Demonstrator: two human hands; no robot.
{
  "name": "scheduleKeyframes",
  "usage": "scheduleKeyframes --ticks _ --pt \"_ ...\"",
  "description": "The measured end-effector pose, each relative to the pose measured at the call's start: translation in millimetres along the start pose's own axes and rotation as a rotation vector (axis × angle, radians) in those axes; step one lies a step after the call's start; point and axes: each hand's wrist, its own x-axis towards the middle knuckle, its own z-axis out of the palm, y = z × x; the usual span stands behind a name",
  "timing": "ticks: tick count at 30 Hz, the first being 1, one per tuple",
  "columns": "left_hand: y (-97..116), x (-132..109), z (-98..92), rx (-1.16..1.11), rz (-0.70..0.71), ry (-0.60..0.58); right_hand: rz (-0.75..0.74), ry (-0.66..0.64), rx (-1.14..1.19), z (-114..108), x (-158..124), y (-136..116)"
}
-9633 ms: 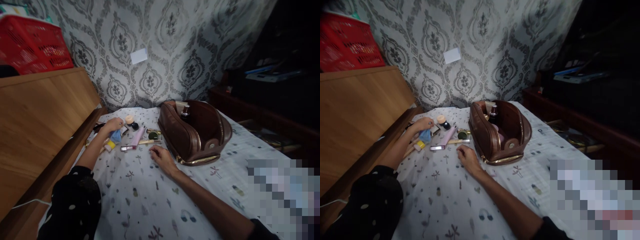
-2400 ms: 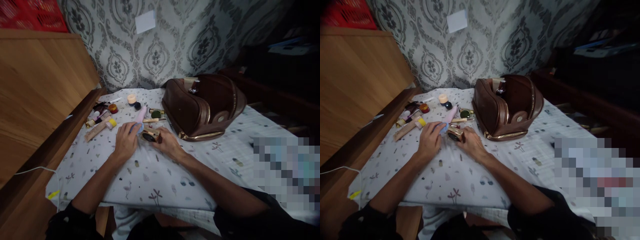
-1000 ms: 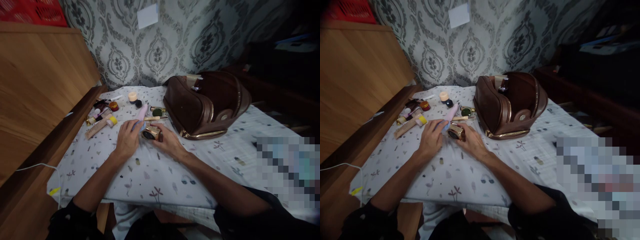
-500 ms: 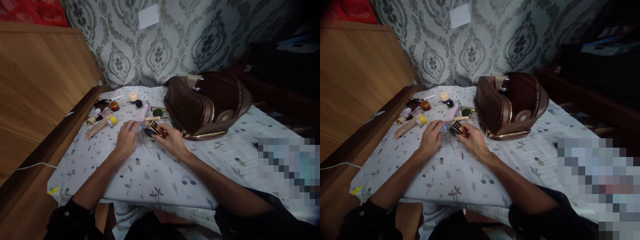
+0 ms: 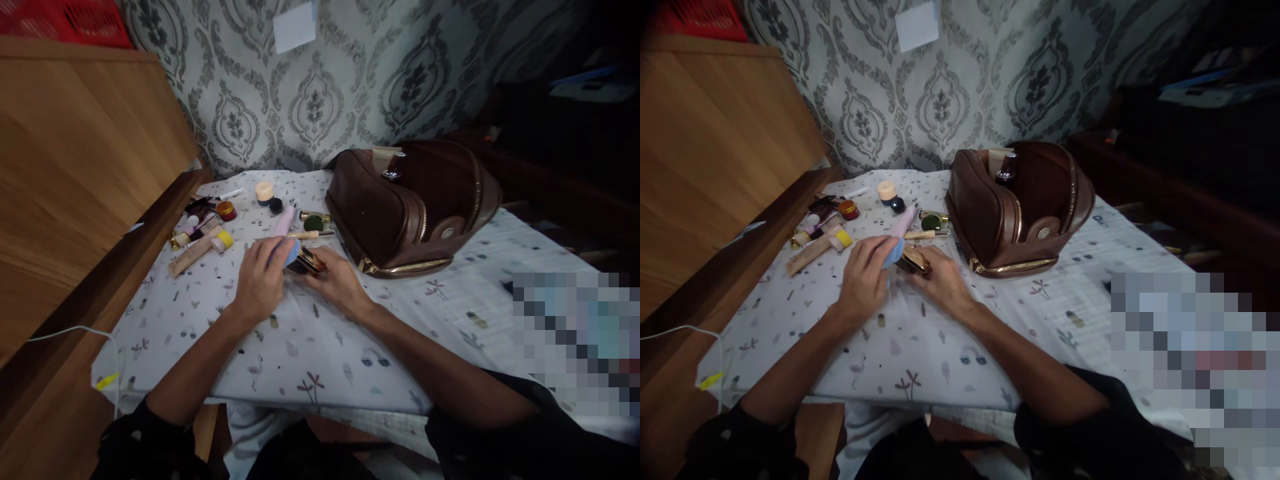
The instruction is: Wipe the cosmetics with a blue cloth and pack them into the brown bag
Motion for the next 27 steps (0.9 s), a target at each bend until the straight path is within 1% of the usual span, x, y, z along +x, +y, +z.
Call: scheduleKeyframes --ticks 2,6,8,13,18,20,24,27 --pt "-6 -1 -0.4 -0.001 -0.036 -0.009 0.017 -0.026 -0.005 2 0 1" --pt "-15 -3 -0.8 0.026 -0.101 -0.049 0.097 -0.061 0.045 5 -2 5" --pt "-16 -4 0.1 0.063 -0.108 -0.058 0.090 -0.061 0.036 5 -2 6" --pt "-9 -5 2.4 0.134 -0.048 -0.067 -0.020 -0.043 -0.081 2 -2 1" --pt "6 -4 3.2 0.013 0.140 -0.022 -0.035 -0.047 -0.095 1 -2 -3" --pt "9 -3 3.4 -0.024 0.181 -0.029 -0.026 -0.032 -0.085 2 -2 -3" --pt "6 -3 2.5 -0.069 0.125 -0.068 -0.007 -0.016 -0.036 4 -1 -2" --pt "3 -2 0.1 -0.110 0.079 -0.057 0.006 -0.011 0.021 4 -1 -6"
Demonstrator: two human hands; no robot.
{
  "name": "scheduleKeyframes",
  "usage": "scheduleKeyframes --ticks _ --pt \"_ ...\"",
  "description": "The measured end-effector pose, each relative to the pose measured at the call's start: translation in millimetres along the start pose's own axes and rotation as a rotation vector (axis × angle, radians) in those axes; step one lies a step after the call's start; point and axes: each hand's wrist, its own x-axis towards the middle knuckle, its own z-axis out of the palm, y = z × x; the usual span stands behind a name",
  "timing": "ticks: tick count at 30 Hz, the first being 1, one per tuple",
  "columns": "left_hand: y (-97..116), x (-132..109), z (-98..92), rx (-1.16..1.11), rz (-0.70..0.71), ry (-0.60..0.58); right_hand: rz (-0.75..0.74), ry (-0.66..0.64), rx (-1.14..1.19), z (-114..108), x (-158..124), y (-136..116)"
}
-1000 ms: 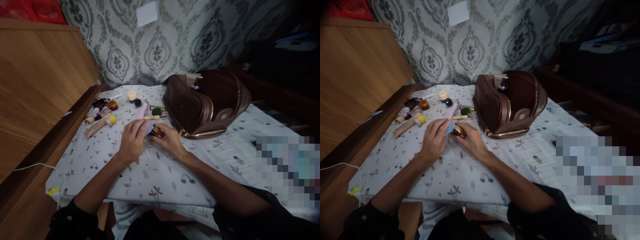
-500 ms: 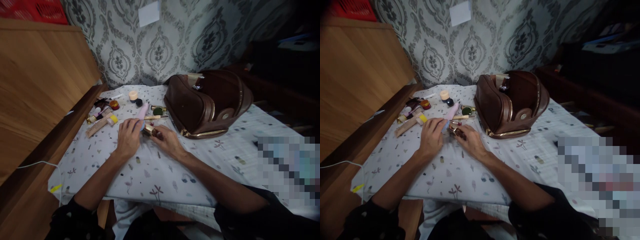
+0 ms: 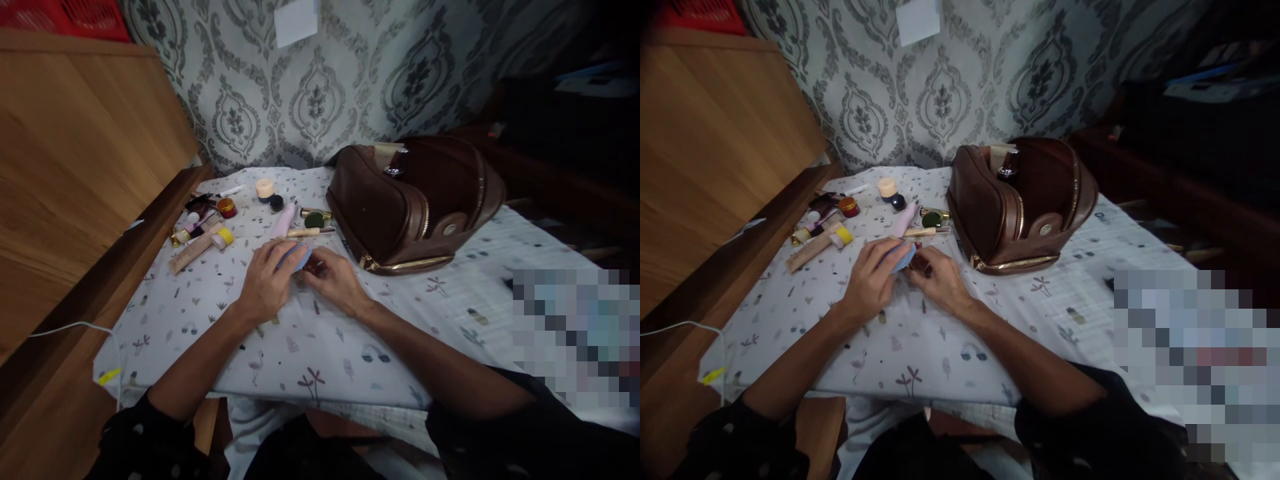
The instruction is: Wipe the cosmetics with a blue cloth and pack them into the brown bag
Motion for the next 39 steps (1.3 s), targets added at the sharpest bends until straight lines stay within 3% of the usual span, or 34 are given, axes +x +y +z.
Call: scheduleKeyframes --ticks 8,15,24,29,33,39 --pt "1 3 -3.4 -0.066 -0.038 0.047 0.081 -0.015 0.086 -4 -2 -14" --pt "-2 2 -3.4 0.049 -0.120 0.049 0.084 -0.102 0.275 2 -2 -12" --pt "-3 2 -1.0 0.295 -0.005 0.106 0.071 -0.141 0.390 8 -5 -5" --pt "0 -3 2.2 0.332 0.079 0.045 0.124 -0.136 0.449 8 -2 -2" --pt "3 -8 8.4 0.206 0.125 -0.065 0.167 -0.116 0.550 3 2 2" --pt "4 -9 13.4 0.026 0.127 -0.148 0.432 -0.014 0.763 -2 6 7"
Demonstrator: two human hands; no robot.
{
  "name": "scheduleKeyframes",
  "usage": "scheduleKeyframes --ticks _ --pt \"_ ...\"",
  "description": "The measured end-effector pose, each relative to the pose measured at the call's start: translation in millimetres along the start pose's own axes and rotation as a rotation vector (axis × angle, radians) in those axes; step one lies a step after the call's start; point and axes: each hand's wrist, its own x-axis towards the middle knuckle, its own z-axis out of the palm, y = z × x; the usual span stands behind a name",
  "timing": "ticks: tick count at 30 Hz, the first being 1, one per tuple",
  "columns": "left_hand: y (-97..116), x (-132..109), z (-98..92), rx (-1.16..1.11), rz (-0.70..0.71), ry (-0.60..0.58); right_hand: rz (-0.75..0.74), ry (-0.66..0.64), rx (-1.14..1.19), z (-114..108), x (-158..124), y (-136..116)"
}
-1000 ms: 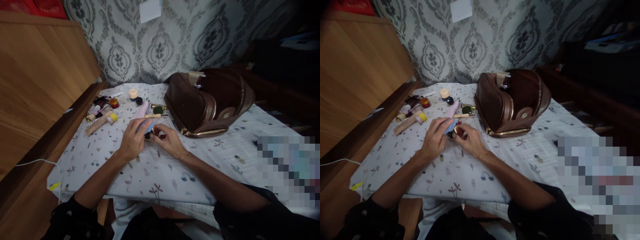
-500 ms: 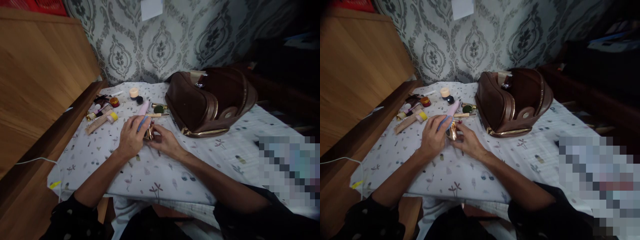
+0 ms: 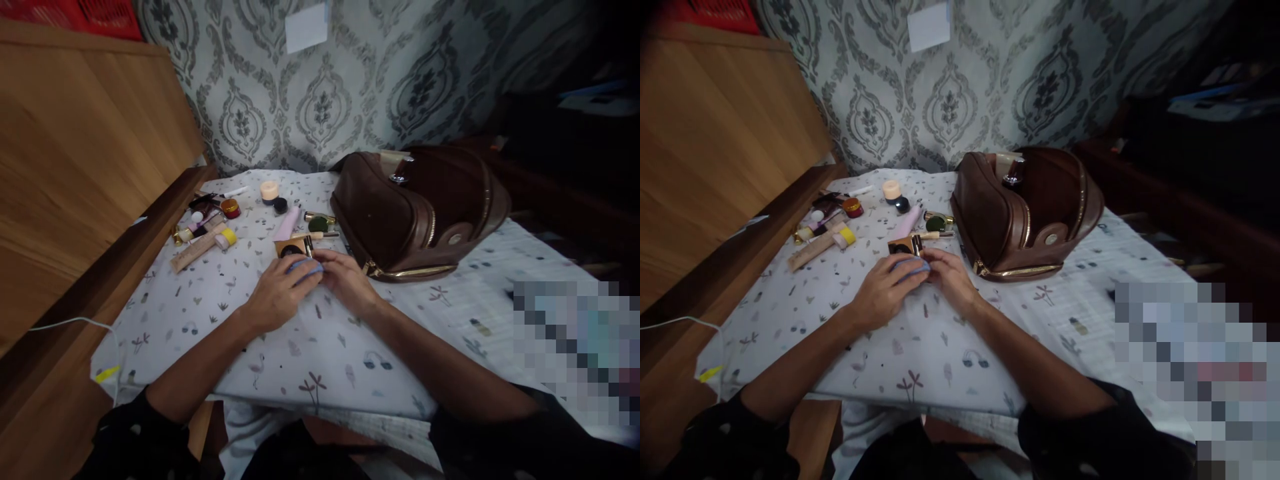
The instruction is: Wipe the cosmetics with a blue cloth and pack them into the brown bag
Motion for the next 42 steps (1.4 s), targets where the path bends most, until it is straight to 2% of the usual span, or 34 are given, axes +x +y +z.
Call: scheduleKeyframes --ticks 2,5,8,11,15,21,25,32,35,38,42 --pt "-1 0 0.5 -0.041 0.054 -0.011 0.033 0.027 0.061 1 0 -1" --pt "-3 0 -1.2 -0.137 0.093 0.031 0.045 -0.013 0.040 2 0 -4" --pt "-7 0 -6.3 -0.221 0.009 0.127 0.074 -0.053 0.009 3 -1 -5" --pt "-14 0 -10.1 -0.171 -0.122 0.197 0.045 -0.079 -0.030 2 -3 -6" --pt "-25 -4 -6.3 -0.062 -0.250 0.132 0.011 -0.086 -0.105 3 -4 -7" --pt "-30 -10 1.5 0.003 -0.421 0.036 0.042 0.058 0.043 -1 -2 -6" --pt "-23 -10 2.5 -0.002 -0.374 0.023 0.014 0.125 0.114 -3 -2 -8" --pt "1 -1 2.4 -0.032 -0.116 0.062 -0.003 0.056 0.202 4 -4 -7" --pt "3 1 1.5 -0.069 -0.064 0.078 0.038 0.028 0.222 7 -6 -7" --pt "-5 -1 -2.0 -0.086 -0.146 0.118 0.082 -0.005 0.228 8 -7 -6" --pt "-22 -4 -7.3 -0.183 -0.389 0.220 0.109 0.020 0.312 4 -4 -4"
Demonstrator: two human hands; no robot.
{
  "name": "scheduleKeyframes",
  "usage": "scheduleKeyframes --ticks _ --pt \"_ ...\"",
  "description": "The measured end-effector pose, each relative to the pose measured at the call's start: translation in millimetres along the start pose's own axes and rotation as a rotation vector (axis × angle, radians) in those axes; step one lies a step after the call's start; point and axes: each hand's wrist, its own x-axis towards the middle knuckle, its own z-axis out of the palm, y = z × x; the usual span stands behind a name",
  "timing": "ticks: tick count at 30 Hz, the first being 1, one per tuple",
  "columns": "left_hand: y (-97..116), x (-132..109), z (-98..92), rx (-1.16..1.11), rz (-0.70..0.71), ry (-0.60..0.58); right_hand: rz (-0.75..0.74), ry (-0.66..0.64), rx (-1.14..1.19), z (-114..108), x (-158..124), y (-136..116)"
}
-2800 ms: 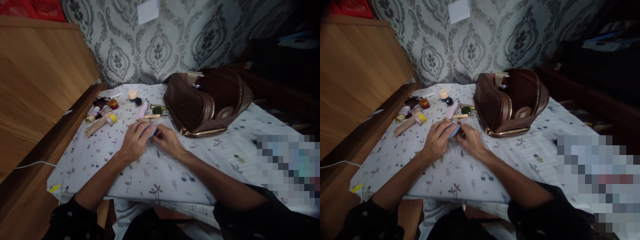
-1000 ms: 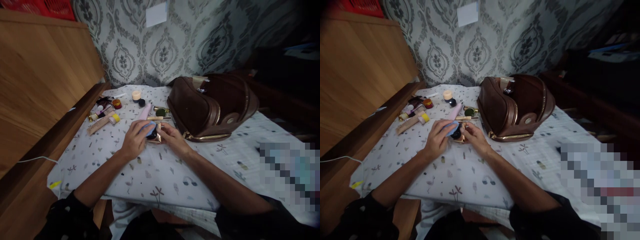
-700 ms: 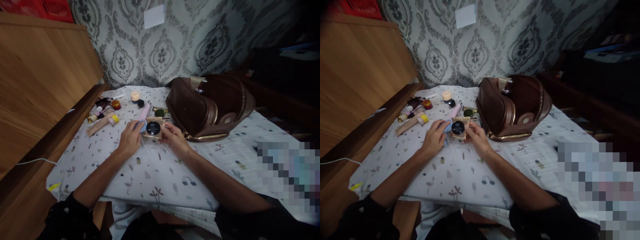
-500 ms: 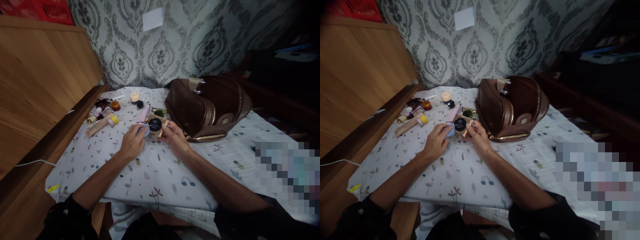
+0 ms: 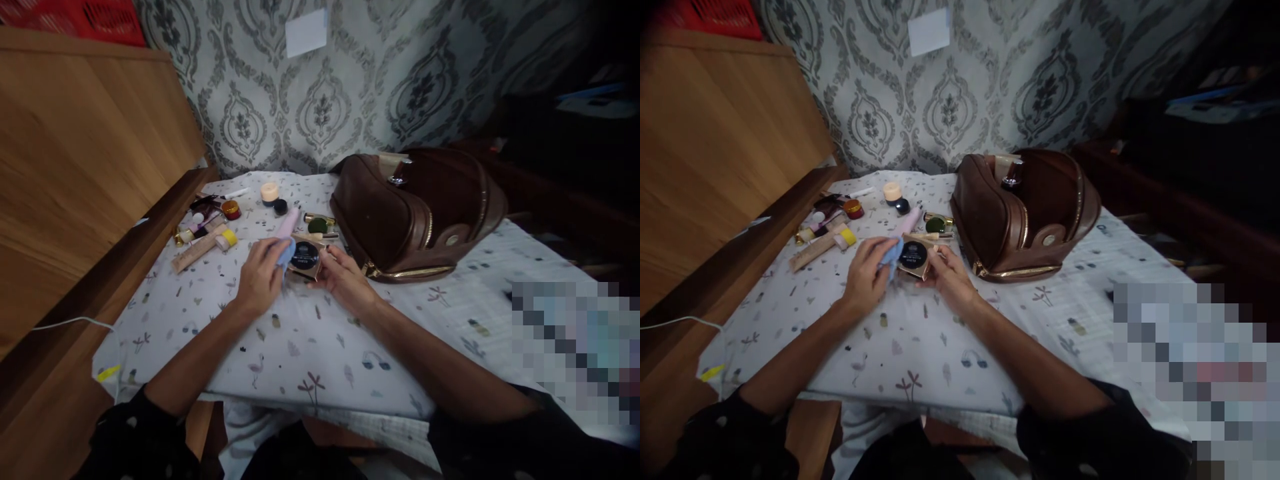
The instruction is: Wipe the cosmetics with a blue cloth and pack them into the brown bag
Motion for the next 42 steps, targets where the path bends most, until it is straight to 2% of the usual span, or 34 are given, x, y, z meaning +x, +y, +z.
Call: scheduleKeyframes --ticks 2,5,7,11,14,19,28,34,42 --pt "-5 2 -0.3 -0.106 -0.148 0.048 0.013 0.024 0.079 -3 3 0" --pt "-9 1 4.9 -0.302 -0.328 0.033 0.041 0.028 0.174 -5 6 -2" --pt "-10 0 9.0 -0.392 -0.381 0.020 0.070 0.010 0.201 -5 6 -3" --pt "-11 -1 10.3 -0.404 -0.397 0.109 0.130 -0.045 0.188 -2 1 -5" --pt "-10 -1 6.9 -0.354 -0.343 0.172 0.152 -0.068 0.101 1 -2 -4" --pt "-4 1 3.1 -0.257 -0.238 0.185 0.161 -0.039 0.051 5 -2 -1" --pt "6 -4 12.9 -0.199 0.049 0.035 0.091 0.092 0.229 0 4 -2" --pt "12 -6 9.6 -0.180 0.183 -0.006 0.152 -0.078 0.168 6 -5 -7" --pt "23 -5 4.8 -0.219 0.315 -0.019 0.184 -0.201 0.017 10 -12 -10"
